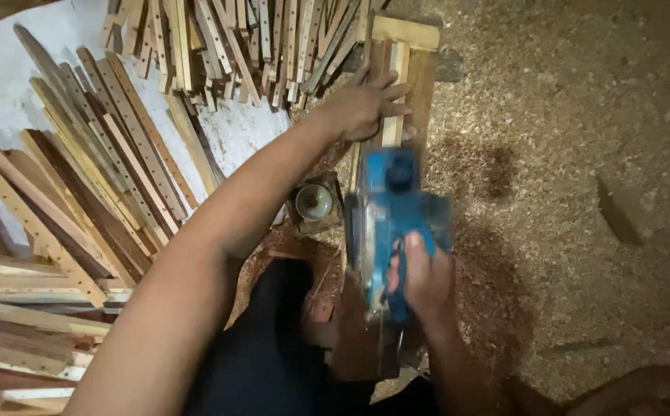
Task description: Planing thin wooden strips using an electric hand planer on a wooden guide
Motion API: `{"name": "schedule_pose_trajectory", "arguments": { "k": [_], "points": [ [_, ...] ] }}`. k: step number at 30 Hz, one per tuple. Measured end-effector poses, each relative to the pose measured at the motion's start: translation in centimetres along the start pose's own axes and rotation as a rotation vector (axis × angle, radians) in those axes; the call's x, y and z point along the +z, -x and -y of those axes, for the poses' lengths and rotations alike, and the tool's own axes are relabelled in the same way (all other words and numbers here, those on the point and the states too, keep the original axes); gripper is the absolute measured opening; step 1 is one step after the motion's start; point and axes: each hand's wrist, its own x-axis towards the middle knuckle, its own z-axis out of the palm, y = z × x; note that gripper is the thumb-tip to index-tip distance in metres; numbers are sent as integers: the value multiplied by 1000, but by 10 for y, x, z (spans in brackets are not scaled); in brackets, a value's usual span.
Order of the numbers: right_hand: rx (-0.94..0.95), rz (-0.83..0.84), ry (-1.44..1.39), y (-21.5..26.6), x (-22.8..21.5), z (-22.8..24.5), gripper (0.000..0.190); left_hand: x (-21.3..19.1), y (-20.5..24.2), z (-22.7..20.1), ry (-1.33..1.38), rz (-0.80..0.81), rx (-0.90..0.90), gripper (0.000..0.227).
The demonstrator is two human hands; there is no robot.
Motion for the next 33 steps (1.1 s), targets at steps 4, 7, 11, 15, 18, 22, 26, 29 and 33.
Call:
{"name": "schedule_pose_trajectory", "arguments": {
  "k": [4,7,11,15,18,22,26,29,33],
  "points": [
    [31,-31,-233,-40,6,3,51,-25,-3,-7,60,122,-38,55],
    [-192,-32,-310,-36,8,17,38,-45,5,-23,348,140,-366,78],
    [182,19,-149,17,2,19,47,-45,2,-16,197,187,-294,77],
    [164,17,-208,26,-1,-1,45,-71,15,-39,281,258,-347,70],
    [145,-22,-104,-16,5,22,49,-86,21,-50,559,223,-459,59],
    [9,250,-913,-86,0,0,25,-85,21,-28,854,138,-373,93],
    [65,-77,-106,-116,14,85,53,-62,19,10,1120,-524,-196,41],
    [98,-137,0,-148,20,123,65,-44,21,36,1042,-652,-253,53],
    [-110,-131,-246,-180,16,109,61,-32,19,58,478,-772,-436,40]
  ]
}}
